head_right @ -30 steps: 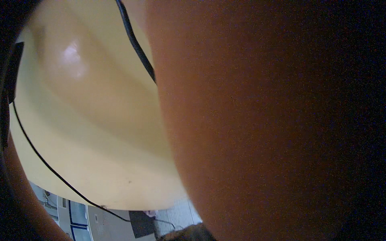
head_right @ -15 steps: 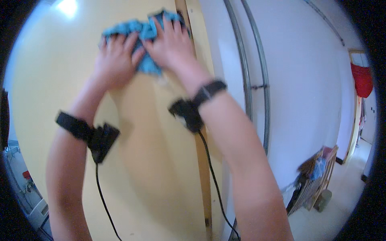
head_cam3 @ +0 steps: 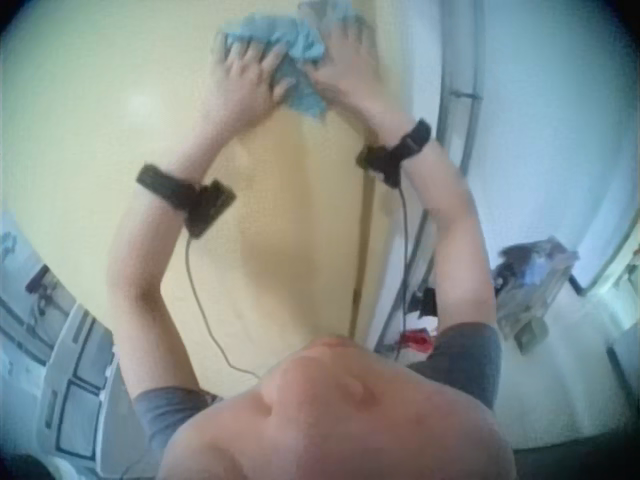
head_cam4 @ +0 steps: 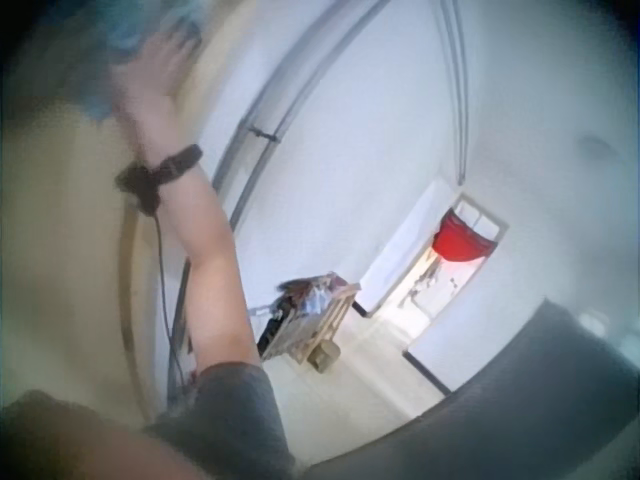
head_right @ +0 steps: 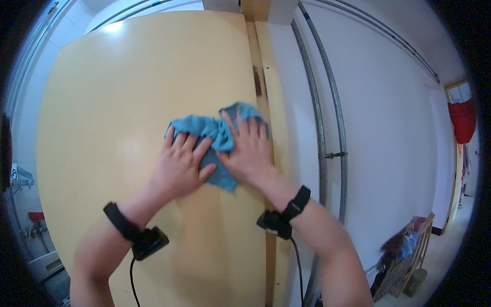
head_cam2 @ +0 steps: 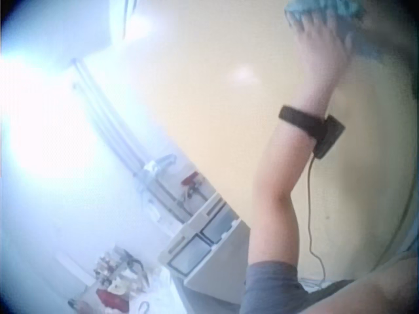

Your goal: Cleaning a door using a wet blue cloth after washing it in a sink with detergent.

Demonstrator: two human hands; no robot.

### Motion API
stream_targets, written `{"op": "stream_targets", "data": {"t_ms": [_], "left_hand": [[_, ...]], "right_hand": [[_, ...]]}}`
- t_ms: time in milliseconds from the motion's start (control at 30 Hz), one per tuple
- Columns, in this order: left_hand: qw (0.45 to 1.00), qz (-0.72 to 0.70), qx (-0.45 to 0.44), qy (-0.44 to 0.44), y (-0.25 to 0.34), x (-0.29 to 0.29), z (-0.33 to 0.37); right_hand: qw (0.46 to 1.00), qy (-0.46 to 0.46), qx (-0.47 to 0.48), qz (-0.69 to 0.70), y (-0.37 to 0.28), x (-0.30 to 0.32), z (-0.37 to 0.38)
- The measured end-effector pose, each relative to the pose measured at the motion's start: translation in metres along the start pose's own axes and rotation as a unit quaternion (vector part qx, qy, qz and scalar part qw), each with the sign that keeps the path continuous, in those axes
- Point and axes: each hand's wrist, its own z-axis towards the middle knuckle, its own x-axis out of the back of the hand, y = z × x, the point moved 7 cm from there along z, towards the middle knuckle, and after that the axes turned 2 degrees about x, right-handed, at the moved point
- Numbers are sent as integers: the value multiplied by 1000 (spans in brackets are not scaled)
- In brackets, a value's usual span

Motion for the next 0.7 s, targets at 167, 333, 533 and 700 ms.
{"op": "stream_targets", "data": {"t_ms": [167,333,533,700], "left_hand": [[995,61,-12,75,-41,5,55],[991,122,57,-5,-84,11,95],[983,151,105,-18,-135,25,97],[972,166,164,21,-199,53,59]], "right_hand": [[999,30,-19,-17,20,-6,70],[998,-14,-52,-27,28,-18,130],[997,-16,-79,-20,-2,-31,184],[999,-15,-35,-1,-72,-45,222]]}}
